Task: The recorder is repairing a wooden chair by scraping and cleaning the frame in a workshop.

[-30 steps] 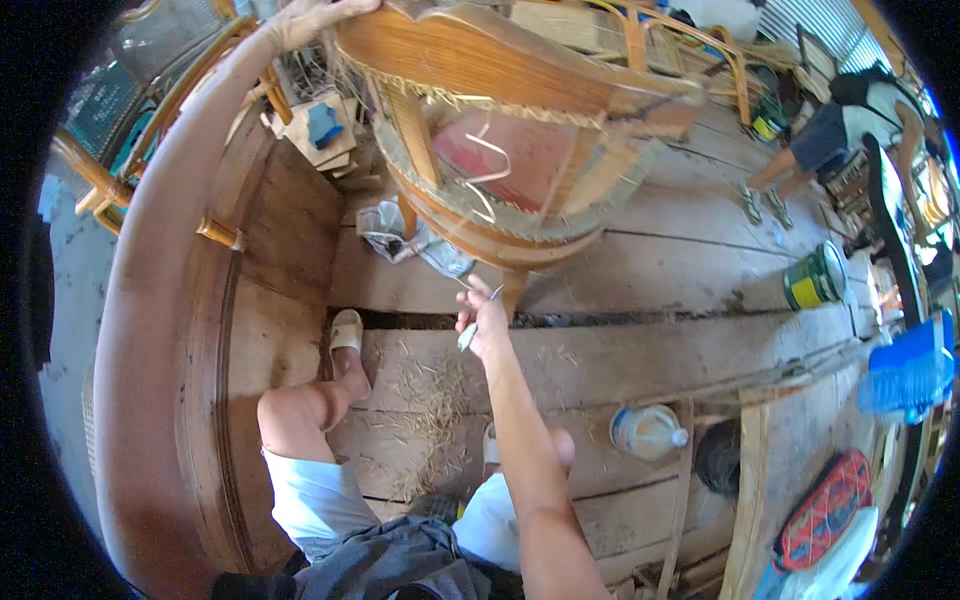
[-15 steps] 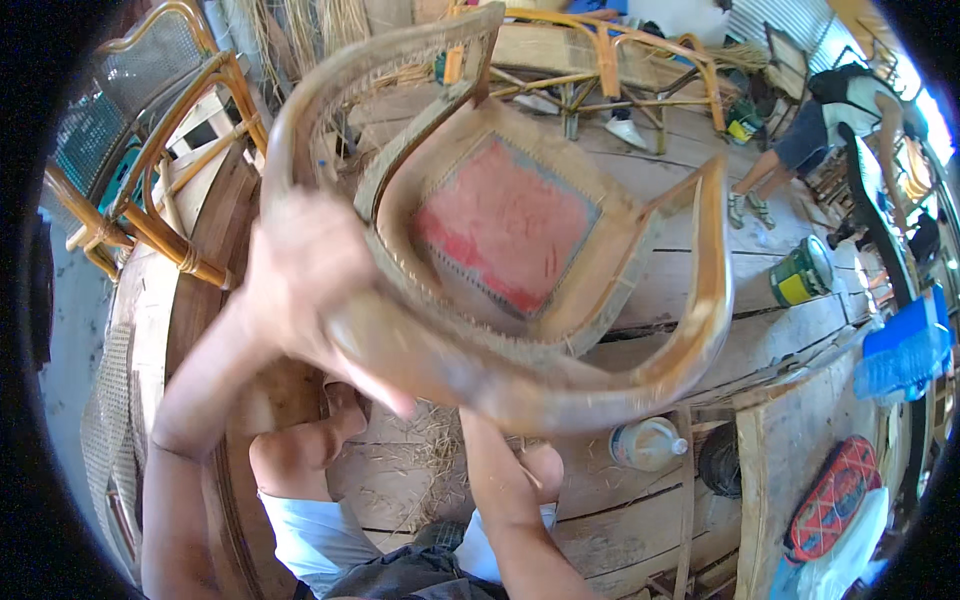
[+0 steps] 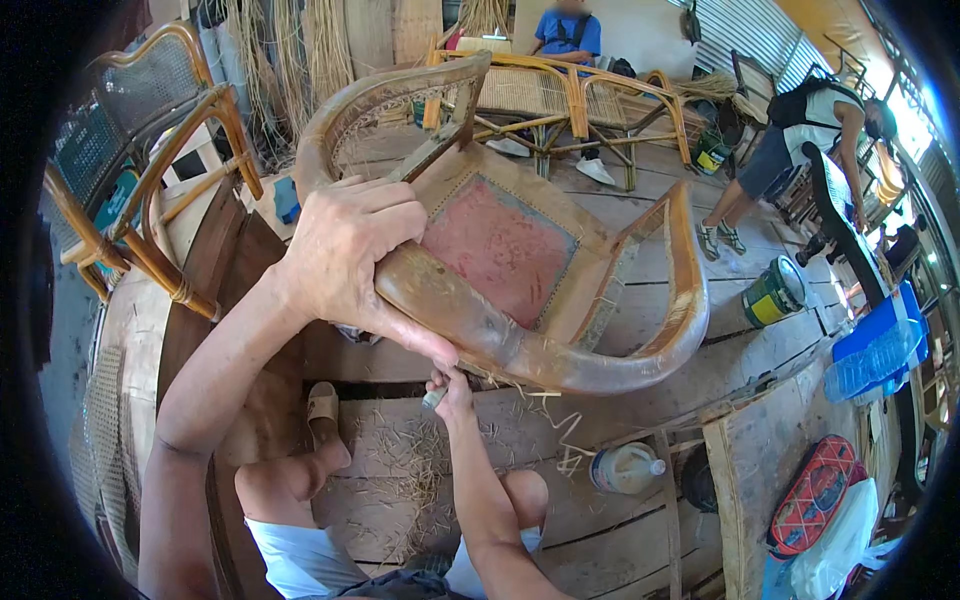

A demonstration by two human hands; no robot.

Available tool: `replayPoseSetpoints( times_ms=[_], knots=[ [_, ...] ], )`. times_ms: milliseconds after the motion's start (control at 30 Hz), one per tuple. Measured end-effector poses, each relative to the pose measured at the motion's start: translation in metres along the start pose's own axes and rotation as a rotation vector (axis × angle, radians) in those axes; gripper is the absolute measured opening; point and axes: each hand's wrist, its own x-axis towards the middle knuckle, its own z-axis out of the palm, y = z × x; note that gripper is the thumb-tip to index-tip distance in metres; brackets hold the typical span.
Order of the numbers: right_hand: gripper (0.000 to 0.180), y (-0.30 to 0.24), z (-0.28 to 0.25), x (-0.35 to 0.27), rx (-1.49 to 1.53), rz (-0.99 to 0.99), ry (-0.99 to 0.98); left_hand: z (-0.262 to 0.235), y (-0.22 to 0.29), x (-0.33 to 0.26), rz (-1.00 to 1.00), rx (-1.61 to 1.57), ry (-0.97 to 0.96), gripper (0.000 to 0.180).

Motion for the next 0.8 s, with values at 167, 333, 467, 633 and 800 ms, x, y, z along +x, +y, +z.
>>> replayPoseSetpoints(
  times_ms=[167,333,467,633,800],
  knots=[
    [0.013,-0.021,0.02,-0.002,-0.087,-0.023,-0.044,0.006,-0.021,0.02,-0.016,0.011,-0.029,0.078],
    [0.014,-0.036,0.049,0.009,-0.13,-0.108,-0.112,0.014,-0.069,0.033,-0.153,-0.041,-0.05,0.077],
    [0.021,-0.035,0.053,0.017,-0.141,-0.095,-0.144,0.013,-0.099,0.025,-0.2,-0.07,-0.097,0.073],
    [0.034,-0.043,0.067,0.018,-0.158,-0.143,-0.126,0.013,-0.13,0.041,-0.256,-0.125,-0.103,0.068],
    [0.04,-0.087,0.114,-0.005,-0.229,-0.395,-0.302,0.015,-0.109,0.051,-0.627,-0.223,-0.111,0.058]
  ],
)
